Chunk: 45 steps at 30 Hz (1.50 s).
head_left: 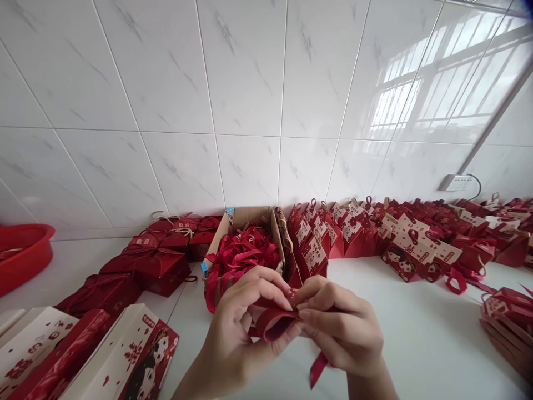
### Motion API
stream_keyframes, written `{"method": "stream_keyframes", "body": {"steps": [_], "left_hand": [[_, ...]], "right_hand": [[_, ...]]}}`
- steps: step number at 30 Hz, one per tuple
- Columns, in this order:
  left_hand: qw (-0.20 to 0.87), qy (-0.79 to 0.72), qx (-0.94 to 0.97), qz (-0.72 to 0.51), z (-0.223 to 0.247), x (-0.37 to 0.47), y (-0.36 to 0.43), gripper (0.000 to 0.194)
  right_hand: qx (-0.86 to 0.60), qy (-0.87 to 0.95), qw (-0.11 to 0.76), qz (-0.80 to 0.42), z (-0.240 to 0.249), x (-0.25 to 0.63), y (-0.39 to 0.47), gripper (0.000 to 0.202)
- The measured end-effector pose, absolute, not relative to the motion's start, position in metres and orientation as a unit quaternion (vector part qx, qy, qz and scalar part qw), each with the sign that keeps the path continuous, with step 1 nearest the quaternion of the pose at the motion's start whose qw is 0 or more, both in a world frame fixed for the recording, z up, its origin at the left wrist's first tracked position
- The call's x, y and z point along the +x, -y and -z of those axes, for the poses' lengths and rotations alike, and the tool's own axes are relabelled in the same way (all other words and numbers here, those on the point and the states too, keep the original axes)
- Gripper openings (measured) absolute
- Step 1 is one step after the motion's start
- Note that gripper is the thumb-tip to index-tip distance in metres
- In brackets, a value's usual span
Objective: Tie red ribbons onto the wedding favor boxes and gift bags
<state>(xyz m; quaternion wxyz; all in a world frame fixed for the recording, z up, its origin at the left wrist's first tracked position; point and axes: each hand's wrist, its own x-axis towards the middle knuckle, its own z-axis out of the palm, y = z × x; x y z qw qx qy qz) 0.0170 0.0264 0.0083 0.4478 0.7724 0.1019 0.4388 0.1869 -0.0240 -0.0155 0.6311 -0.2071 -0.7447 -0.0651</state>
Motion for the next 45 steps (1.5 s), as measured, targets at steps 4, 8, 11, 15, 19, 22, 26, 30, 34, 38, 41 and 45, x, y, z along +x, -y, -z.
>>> {"method": "stream_keyframes", "body": {"steps": [4, 8, 11, 15, 19, 22, 26, 30, 34, 38, 41, 45], "left_hand": [[0.456, -0.127, 0.766, -0.434, -0.009, 0.016, -0.027, 0.011], [0.438, -0.141, 0.769, -0.444, -0.006, 0.016, -0.029, 0.010], [0.431, -0.146, 0.770, -0.448, -0.005, 0.015, -0.030, 0.010], [0.427, -0.147, 0.768, -0.454, -0.005, 0.016, -0.030, 0.009], [0.426, -0.148, 0.766, -0.458, -0.005, 0.017, -0.030, 0.010], [0.420, -0.154, 0.768, -0.459, -0.004, 0.017, -0.030, 0.010], [0.408, -0.162, 0.771, -0.462, -0.004, 0.017, -0.030, 0.009], [0.411, -0.167, 0.772, -0.456, -0.004, 0.017, -0.031, 0.008], [0.422, -0.168, 0.770, -0.449, -0.004, 0.018, -0.031, 0.007], [0.423, -0.166, 0.769, -0.450, -0.003, 0.021, -0.030, 0.006], [0.420, -0.168, 0.770, -0.449, -0.004, 0.022, -0.029, 0.007], [0.413, -0.169, 0.773, -0.451, -0.004, 0.022, -0.029, 0.006]], "right_hand": [[-0.233, 0.749, 0.620, 0.032, 0.015, 0.186, 0.024, 0.029], [-0.266, 0.749, 0.606, 0.023, 0.012, 0.185, 0.026, 0.023], [-0.263, 0.744, 0.614, 0.014, 0.012, 0.183, 0.026, 0.025], [-0.260, 0.735, 0.626, 0.001, 0.012, 0.182, 0.025, 0.025], [-0.275, 0.719, 0.638, -0.013, 0.013, 0.180, 0.024, 0.025], [-0.284, 0.714, 0.639, -0.021, 0.012, 0.180, 0.024, 0.024], [-0.291, 0.711, 0.640, -0.027, 0.011, 0.179, 0.024, 0.021], [-0.300, 0.705, 0.642, -0.028, 0.012, 0.179, 0.024, 0.019], [-0.296, 0.684, 0.663, -0.068, 0.018, 0.179, 0.024, 0.026], [-0.298, 0.651, 0.683, -0.145, 0.023, 0.180, 0.026, 0.031], [-0.302, 0.640, 0.687, -0.162, 0.022, 0.180, 0.026, 0.027], [-0.310, 0.634, 0.689, -0.165, 0.019, 0.179, 0.024, 0.027]]}}
